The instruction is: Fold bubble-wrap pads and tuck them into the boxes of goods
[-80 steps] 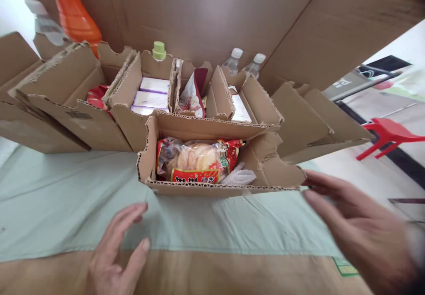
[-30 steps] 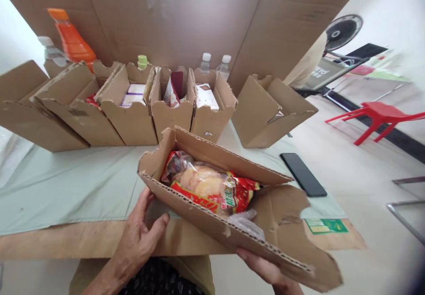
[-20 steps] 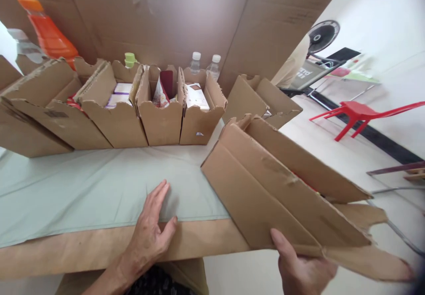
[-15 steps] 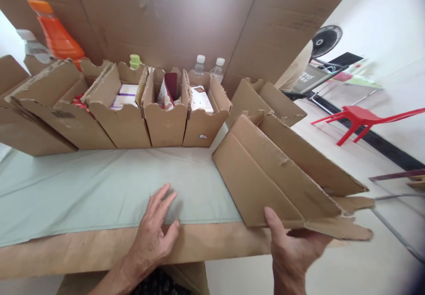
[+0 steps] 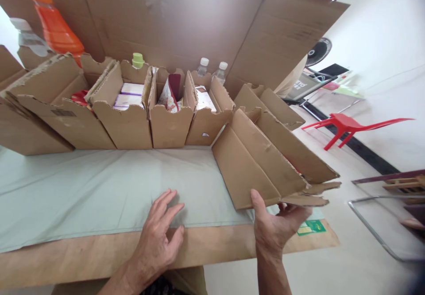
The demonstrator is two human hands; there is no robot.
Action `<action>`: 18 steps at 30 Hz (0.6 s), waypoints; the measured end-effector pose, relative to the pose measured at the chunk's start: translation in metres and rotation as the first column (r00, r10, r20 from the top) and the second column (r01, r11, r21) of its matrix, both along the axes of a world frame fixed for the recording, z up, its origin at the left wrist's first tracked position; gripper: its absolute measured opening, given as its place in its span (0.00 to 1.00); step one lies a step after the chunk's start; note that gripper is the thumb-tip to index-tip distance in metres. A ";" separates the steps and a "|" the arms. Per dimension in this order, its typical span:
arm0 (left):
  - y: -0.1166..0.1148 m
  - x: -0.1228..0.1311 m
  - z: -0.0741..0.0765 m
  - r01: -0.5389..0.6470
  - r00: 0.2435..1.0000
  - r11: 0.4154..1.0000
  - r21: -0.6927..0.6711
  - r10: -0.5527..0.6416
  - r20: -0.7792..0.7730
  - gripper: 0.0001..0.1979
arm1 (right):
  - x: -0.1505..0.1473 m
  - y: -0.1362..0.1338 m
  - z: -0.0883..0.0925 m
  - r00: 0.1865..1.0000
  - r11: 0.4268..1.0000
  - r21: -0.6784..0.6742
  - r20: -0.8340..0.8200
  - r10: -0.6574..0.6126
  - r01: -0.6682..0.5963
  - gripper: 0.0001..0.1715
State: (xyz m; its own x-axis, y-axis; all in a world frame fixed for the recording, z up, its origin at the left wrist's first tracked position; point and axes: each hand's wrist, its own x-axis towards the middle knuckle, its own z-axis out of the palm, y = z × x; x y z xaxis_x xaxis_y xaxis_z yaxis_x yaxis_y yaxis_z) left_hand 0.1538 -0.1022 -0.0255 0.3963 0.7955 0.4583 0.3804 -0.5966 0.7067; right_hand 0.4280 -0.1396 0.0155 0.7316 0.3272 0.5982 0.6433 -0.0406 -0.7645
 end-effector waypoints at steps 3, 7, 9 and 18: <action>-0.001 0.000 0.001 0.008 1.000 1.000 -0.016 -0.008 -0.006 0.21 | -0.004 0.002 0.000 1.000 1.000 0.007 0.000 -0.004 0.004 0.57; 0.000 0.000 0.002 0.019 1.000 1.000 -0.007 -0.019 -0.017 0.20 | -0.010 0.014 0.000 0.999 1.000 -0.009 0.032 -0.019 0.019 0.63; 0.000 0.000 0.001 0.021 1.000 1.000 -0.005 -0.021 -0.010 0.20 | -0.012 0.021 0.001 0.998 1.000 -0.007 0.055 -0.019 0.019 0.64; 0.012 -0.001 0.021 -0.011 1.000 0.998 0.068 0.010 0.007 0.17 | 0.000 0.030 0.000 0.995 1.000 -0.001 0.092 0.027 -0.027 0.63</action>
